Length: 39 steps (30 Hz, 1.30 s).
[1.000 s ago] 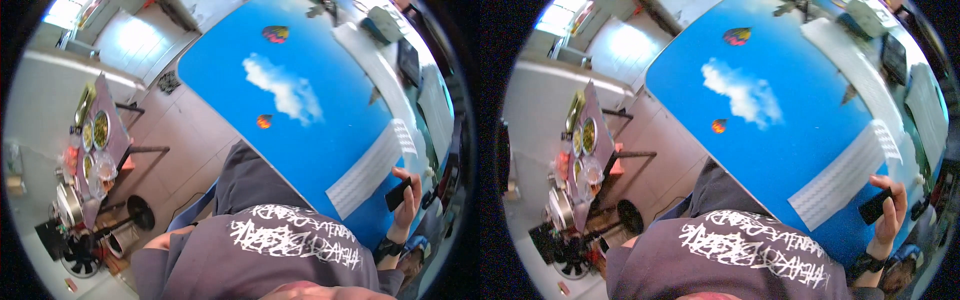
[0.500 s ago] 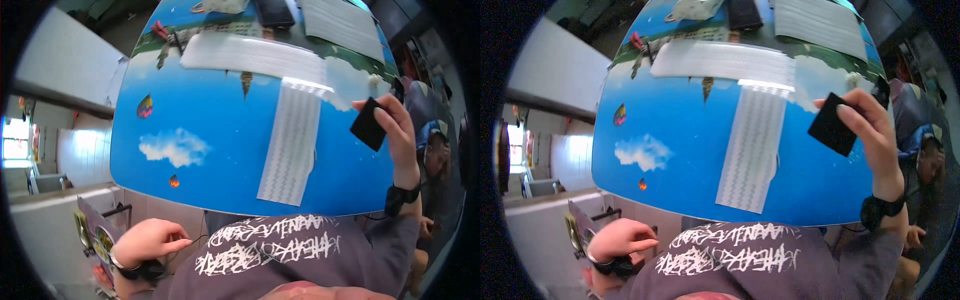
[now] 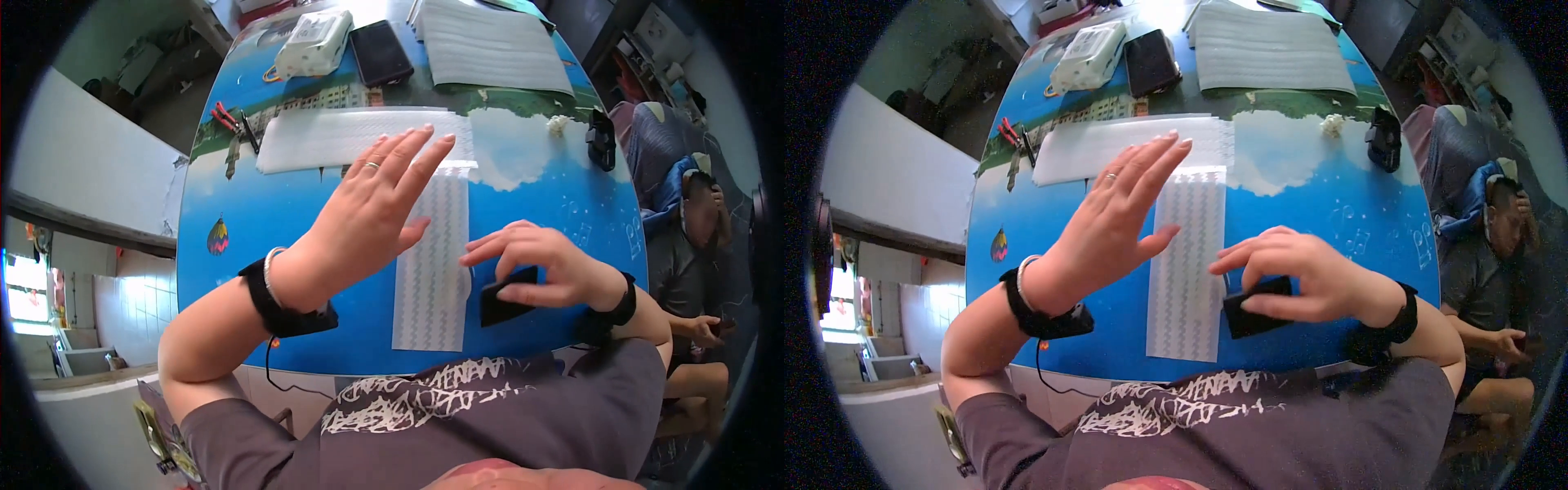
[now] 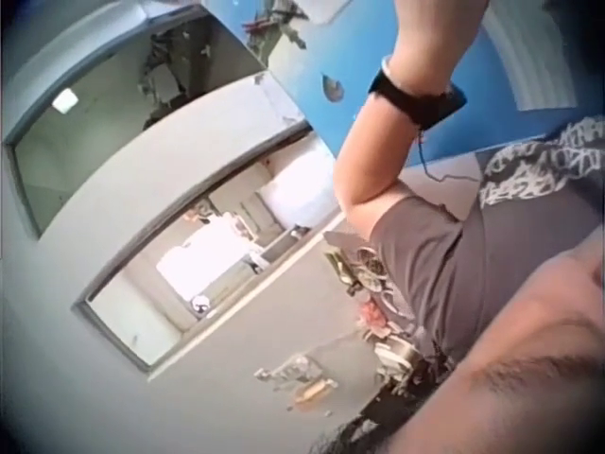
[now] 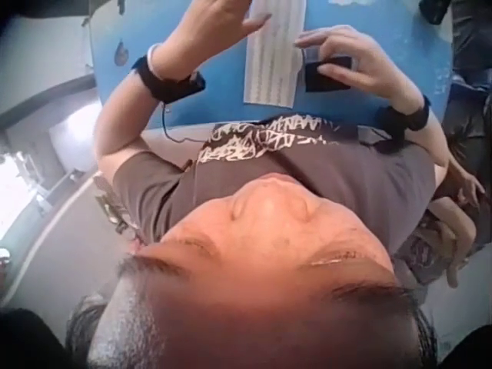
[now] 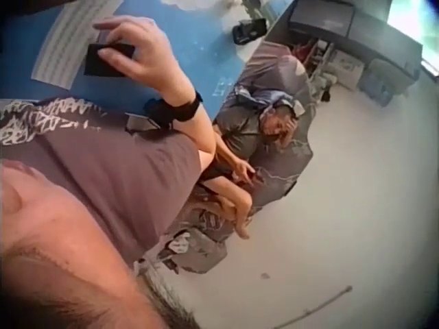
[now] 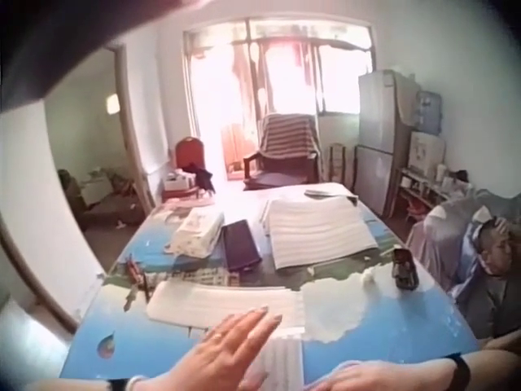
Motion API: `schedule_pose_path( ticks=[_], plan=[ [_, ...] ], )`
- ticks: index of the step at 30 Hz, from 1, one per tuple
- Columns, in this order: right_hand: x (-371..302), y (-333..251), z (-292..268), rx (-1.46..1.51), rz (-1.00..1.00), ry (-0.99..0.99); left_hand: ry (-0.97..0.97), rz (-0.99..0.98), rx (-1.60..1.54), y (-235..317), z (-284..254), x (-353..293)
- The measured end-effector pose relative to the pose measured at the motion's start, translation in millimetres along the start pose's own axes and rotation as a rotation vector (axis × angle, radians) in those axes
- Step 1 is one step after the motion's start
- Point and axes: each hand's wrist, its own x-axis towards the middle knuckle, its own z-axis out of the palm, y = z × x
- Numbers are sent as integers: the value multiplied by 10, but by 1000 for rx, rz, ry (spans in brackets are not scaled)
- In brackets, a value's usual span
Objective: The person uses a black scraper to press down on a white adhesive strip, then peels off the backing and folds the strip over. They repeat this process, smoothing out the folded material with the scraper.
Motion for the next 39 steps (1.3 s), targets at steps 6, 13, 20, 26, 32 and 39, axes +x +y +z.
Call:
schedule_pose_path(
  ticks=[6,13,20,26,32,39],
  plan=[
    [-56,62,24,-129,-37,-113,-258,29,-14,-57,239,-64],
    [-109,120,-165,170,61,-82,-283,92,-31,181,213,-198],
    [-282,208,-289,513,232,166,-341,95,180,297,237,-296],
    [-277,386,-368,417,177,427,-347,64,74,297,261,-285],
    [-199,396,-305,341,153,515,-306,81,62,364,292,-331],
    [-114,417,-285,154,113,487,-283,82,39,354,367,-334]
  ],
)
